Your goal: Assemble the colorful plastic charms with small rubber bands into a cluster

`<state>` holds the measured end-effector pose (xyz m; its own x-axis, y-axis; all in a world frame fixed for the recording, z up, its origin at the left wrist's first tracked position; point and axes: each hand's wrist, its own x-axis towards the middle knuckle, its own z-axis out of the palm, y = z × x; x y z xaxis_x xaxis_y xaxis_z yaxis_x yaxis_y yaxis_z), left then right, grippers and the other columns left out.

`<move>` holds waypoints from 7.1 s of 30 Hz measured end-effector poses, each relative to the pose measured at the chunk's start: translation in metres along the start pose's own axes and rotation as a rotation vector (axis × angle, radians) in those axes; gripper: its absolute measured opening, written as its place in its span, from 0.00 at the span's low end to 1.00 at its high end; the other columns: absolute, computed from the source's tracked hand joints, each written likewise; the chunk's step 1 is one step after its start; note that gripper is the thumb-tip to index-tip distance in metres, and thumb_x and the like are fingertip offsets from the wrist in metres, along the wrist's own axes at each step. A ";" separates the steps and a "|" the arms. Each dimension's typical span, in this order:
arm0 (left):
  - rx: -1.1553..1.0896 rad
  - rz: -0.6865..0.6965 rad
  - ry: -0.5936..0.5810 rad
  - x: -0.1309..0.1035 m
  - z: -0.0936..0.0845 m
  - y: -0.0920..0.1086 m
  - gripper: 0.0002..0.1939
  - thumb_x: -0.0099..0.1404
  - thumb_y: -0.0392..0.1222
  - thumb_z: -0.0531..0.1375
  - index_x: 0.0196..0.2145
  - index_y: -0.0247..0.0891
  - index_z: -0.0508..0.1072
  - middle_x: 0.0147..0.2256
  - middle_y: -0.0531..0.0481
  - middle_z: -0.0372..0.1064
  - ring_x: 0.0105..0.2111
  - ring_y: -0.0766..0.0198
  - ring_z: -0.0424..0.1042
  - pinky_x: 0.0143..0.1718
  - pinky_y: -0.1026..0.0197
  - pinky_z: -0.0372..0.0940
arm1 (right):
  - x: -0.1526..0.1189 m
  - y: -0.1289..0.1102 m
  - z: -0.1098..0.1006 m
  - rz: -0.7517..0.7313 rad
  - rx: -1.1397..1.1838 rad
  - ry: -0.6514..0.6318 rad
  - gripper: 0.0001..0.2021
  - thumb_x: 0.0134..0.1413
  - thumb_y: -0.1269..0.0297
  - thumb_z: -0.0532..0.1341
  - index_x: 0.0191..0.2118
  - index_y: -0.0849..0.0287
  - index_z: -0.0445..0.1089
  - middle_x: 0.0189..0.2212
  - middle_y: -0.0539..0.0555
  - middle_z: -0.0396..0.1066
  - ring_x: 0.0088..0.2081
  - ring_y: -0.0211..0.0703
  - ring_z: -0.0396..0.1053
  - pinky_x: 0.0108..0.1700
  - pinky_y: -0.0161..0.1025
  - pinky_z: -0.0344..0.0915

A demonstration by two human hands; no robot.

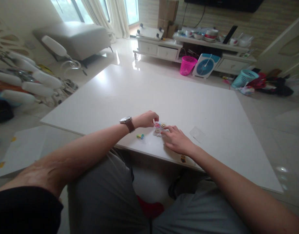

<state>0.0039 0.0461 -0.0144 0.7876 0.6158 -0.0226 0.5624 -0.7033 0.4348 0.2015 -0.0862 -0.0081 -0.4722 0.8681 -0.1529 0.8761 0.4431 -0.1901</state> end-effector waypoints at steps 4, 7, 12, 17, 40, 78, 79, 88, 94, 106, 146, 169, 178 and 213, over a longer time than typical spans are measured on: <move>0.005 0.000 -0.002 0.000 0.000 0.000 0.15 0.53 0.31 0.60 0.38 0.35 0.79 0.28 0.50 0.75 0.29 0.65 0.72 0.35 0.65 0.65 | 0.000 0.001 0.002 0.014 -0.010 -0.008 0.28 0.56 0.65 0.58 0.63 0.54 0.60 0.63 0.57 0.54 0.59 0.56 0.52 0.55 0.51 0.60; 0.008 0.005 -0.004 0.000 0.001 -0.002 0.15 0.53 0.30 0.59 0.38 0.35 0.79 0.28 0.51 0.75 0.29 0.66 0.73 0.35 0.65 0.65 | 0.000 0.000 0.002 0.034 -0.027 -0.027 0.29 0.56 0.64 0.57 0.64 0.54 0.58 0.64 0.59 0.53 0.59 0.57 0.51 0.54 0.53 0.60; 0.006 0.008 0.005 0.001 0.002 -0.003 0.15 0.53 0.30 0.59 0.38 0.35 0.79 0.28 0.51 0.75 0.30 0.66 0.73 0.35 0.66 0.65 | 0.000 -0.004 -0.001 0.023 -0.064 -0.049 0.27 0.57 0.62 0.57 0.63 0.57 0.59 0.64 0.61 0.54 0.60 0.58 0.50 0.55 0.55 0.58; 0.000 0.002 -0.003 0.000 0.000 -0.001 0.15 0.53 0.30 0.59 0.38 0.35 0.79 0.28 0.51 0.75 0.29 0.66 0.73 0.34 0.66 0.64 | 0.000 -0.007 -0.003 0.022 -0.095 -0.057 0.26 0.58 0.63 0.56 0.62 0.57 0.60 0.63 0.62 0.55 0.59 0.59 0.51 0.54 0.55 0.57; 0.016 0.004 -0.002 0.000 -0.001 0.001 0.14 0.54 0.32 0.60 0.39 0.35 0.79 0.29 0.49 0.76 0.30 0.65 0.73 0.36 0.65 0.65 | 0.000 -0.010 0.001 -0.007 -0.102 -0.041 0.27 0.57 0.66 0.55 0.63 0.60 0.58 0.61 0.63 0.59 0.58 0.58 0.55 0.53 0.53 0.54; 0.018 0.000 -0.005 0.000 0.000 -0.001 0.13 0.55 0.33 0.61 0.38 0.35 0.79 0.28 0.50 0.76 0.29 0.65 0.73 0.35 0.65 0.64 | 0.005 -0.010 0.002 0.017 -0.051 -0.008 0.20 0.58 0.67 0.53 0.56 0.58 0.61 0.55 0.64 0.62 0.55 0.57 0.55 0.52 0.53 0.54; 0.017 0.001 -0.005 0.000 0.001 -0.001 0.13 0.55 0.33 0.61 0.38 0.35 0.79 0.28 0.50 0.75 0.29 0.65 0.73 0.35 0.65 0.64 | 0.005 -0.009 0.001 0.016 -0.057 -0.005 0.19 0.58 0.67 0.53 0.56 0.59 0.62 0.55 0.64 0.63 0.55 0.57 0.55 0.52 0.53 0.54; 0.007 -0.009 -0.010 0.000 0.000 0.000 0.12 0.55 0.32 0.60 0.38 0.35 0.79 0.28 0.50 0.75 0.29 0.66 0.72 0.35 0.66 0.64 | 0.004 -0.008 0.005 -0.001 -0.040 0.005 0.18 0.57 0.67 0.54 0.54 0.59 0.65 0.54 0.63 0.63 0.55 0.56 0.56 0.50 0.52 0.55; 0.004 -0.005 -0.005 0.000 0.001 -0.002 0.13 0.54 0.33 0.60 0.38 0.35 0.79 0.28 0.50 0.75 0.29 0.65 0.72 0.34 0.65 0.64 | 0.007 -0.004 0.011 0.043 0.086 0.010 0.21 0.57 0.65 0.56 0.56 0.56 0.65 0.56 0.60 0.61 0.55 0.54 0.55 0.50 0.50 0.55; 0.011 -0.009 -0.008 0.000 0.000 -0.001 0.13 0.54 0.31 0.60 0.38 0.35 0.79 0.28 0.50 0.75 0.30 0.66 0.72 0.36 0.65 0.64 | 0.004 -0.007 0.005 -0.019 -0.082 0.004 0.17 0.59 0.67 0.55 0.53 0.57 0.66 0.51 0.61 0.66 0.54 0.56 0.55 0.50 0.52 0.52; 0.023 0.025 0.002 -0.001 0.001 -0.004 0.14 0.54 0.30 0.60 0.39 0.35 0.78 0.30 0.50 0.75 0.31 0.65 0.72 0.38 0.64 0.65 | 0.004 0.003 0.001 0.071 -0.136 0.072 0.18 0.57 0.65 0.55 0.54 0.54 0.66 0.60 0.59 0.59 0.57 0.56 0.53 0.51 0.53 0.54; -0.314 0.276 0.027 -0.005 0.013 0.040 0.20 0.59 0.30 0.59 0.49 0.38 0.64 0.41 0.47 0.70 0.31 0.69 0.70 0.33 0.66 0.63 | 0.007 0.003 -0.001 0.214 -0.016 0.192 0.15 0.59 0.62 0.55 0.50 0.57 0.66 0.53 0.60 0.65 0.54 0.54 0.56 0.50 0.52 0.54; -0.247 0.313 0.014 -0.005 0.015 0.041 0.16 0.62 0.33 0.60 0.49 0.38 0.65 0.42 0.47 0.69 0.32 0.68 0.70 0.34 0.64 0.63 | 0.007 0.002 -0.001 0.208 -0.020 0.188 0.14 0.60 0.62 0.54 0.49 0.56 0.68 0.53 0.60 0.64 0.53 0.55 0.57 0.50 0.52 0.55; -0.069 0.221 -0.073 -0.005 -0.001 0.013 0.30 0.50 0.44 0.70 0.51 0.38 0.70 0.44 0.45 0.70 0.43 0.59 0.71 0.45 0.62 0.63 | 0.006 0.004 0.008 0.103 0.029 0.057 0.20 0.57 0.63 0.57 0.56 0.49 0.67 0.60 0.57 0.57 0.56 0.55 0.54 0.50 0.53 0.57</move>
<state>0.0072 0.0337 -0.0078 0.9071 0.4206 0.0157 0.3579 -0.7906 0.4968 0.2012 -0.0810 -0.0171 -0.3729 0.9203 -0.1182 0.9161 0.3449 -0.2046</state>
